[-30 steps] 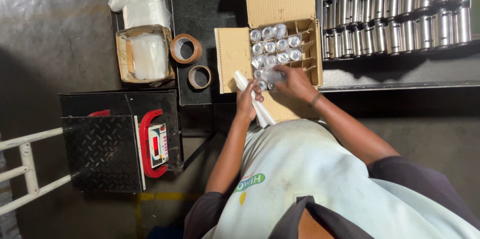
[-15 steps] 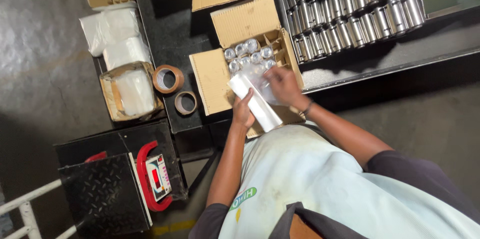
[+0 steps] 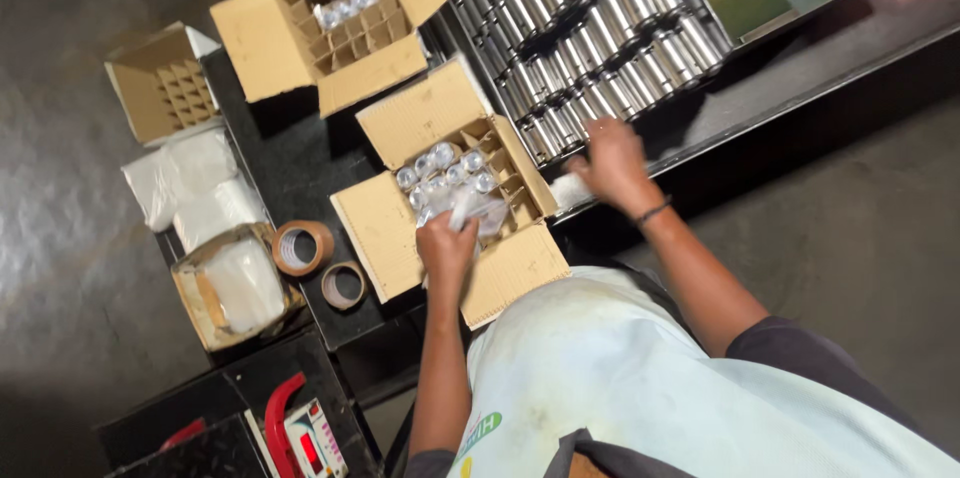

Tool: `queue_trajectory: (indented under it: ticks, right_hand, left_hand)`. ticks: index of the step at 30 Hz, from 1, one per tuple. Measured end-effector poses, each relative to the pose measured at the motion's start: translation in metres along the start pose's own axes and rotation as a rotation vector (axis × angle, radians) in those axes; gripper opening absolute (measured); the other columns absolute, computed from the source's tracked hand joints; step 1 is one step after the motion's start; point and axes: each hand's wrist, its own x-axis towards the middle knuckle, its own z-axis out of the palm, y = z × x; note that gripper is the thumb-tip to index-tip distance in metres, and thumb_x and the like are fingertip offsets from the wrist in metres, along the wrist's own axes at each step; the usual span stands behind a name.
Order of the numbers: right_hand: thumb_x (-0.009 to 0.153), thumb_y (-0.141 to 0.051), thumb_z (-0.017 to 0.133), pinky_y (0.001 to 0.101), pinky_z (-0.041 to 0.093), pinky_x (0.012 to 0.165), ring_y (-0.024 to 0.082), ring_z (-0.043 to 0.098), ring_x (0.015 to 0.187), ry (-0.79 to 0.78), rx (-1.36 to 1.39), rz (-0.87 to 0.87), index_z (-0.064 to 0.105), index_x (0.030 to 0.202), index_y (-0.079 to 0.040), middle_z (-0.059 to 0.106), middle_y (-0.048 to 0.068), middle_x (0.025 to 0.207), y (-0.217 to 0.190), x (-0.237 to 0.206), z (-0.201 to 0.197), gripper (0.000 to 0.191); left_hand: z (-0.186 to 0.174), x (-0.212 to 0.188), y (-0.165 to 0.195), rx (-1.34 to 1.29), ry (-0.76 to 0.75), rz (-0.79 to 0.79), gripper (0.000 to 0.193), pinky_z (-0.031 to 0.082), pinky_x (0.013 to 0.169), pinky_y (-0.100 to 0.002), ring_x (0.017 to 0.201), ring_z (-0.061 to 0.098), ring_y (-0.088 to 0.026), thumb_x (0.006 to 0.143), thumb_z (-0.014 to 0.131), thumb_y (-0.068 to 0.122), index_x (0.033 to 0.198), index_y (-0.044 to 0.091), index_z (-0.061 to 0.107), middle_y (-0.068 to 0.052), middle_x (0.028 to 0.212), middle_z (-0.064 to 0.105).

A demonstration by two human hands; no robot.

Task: The person wraps cylindrical metal parts in plastic sheeting and places the wrapped parts into a compartmented cardboard box. They occasionally tape a filled box shut, carry it to a stack of finished boxes, and return to continue wrapping and packing more parts.

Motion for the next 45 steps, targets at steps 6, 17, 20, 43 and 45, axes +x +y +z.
queue_trajectory:
  ticks: [6, 17, 20, 43, 45]
  right_hand:
    - [0.084, -0.034, 0.077, 0.0402, 0.056, 0.061, 0.029, 0.07, 0.07, 0.081, -0.158, 0.277, 0.071, 0.082, 0.003, 0.071, 0.019, 0.08, 0.087, 0.059, 0.015, 0.037]
    - [0.083, -0.01, 0.071, 0.0408, 0.057, 0.072, 0.029, 0.066, 0.08, -0.105, 0.324, -0.427, 0.061, 0.127, 0.001, 0.067, 0.019, 0.095, -0.051, -0.05, 0.037, 0.047]
    - [0.101, -0.015, 0.06, 0.0339, 0.062, 0.091, 0.019, 0.074, 0.106, -0.097, 0.792, -0.176, 0.064, 0.137, -0.009, 0.074, 0.014, 0.123, -0.067, -0.045, 0.039, 0.036]
    - [0.091, -0.023, 0.071, 0.049, 0.058, 0.068, 0.041, 0.07, 0.07, -0.497, 0.329, -0.166, 0.058, 0.115, 0.006, 0.069, 0.027, 0.077, -0.099, -0.04, 0.107, 0.039]
    - [0.093, -0.021, 0.068, 0.0501, 0.057, 0.068, 0.041, 0.069, 0.068, -0.436, 0.279, -0.164, 0.055, 0.112, 0.006, 0.068, 0.024, 0.072, -0.101, -0.042, 0.111, 0.035]
  left_hand:
    - [0.006, -0.005, -0.002, -0.178, -0.066, 0.051, 0.023, 0.051, 0.052, -0.036, 0.05, 0.063, -0.014, 0.092, 0.073, 0.024, 0.086, 0.002, 0.076, -0.008, 0.06, 0.07]
    - [0.042, -0.016, -0.001, -0.292, -0.065, 0.117, 0.018, 0.056, 0.055, -0.034, 0.061, 0.07, -0.017, 0.099, 0.061, 0.016, 0.094, 0.002, 0.072, -0.008, 0.072, 0.071]
    - [0.057, -0.016, -0.021, -0.538, -0.152, 0.242, 0.011, 0.052, 0.059, -0.033, 0.068, 0.068, -0.018, 0.097, 0.06, 0.007, 0.103, 0.004, 0.068, -0.009, 0.078, 0.069]
    - [0.036, -0.03, -0.129, -1.243, -0.035, -0.568, 0.016, 0.044, 0.053, -0.029, 0.056, 0.048, -0.014, 0.094, 0.064, 0.013, 0.106, 0.007, 0.055, -0.005, 0.072, 0.054]
    - [0.037, -0.029, -0.131, -1.25, -0.027, -0.568, 0.016, 0.044, 0.054, -0.029, 0.057, 0.048, -0.014, 0.094, 0.065, 0.012, 0.106, 0.007, 0.055, -0.006, 0.072, 0.054]
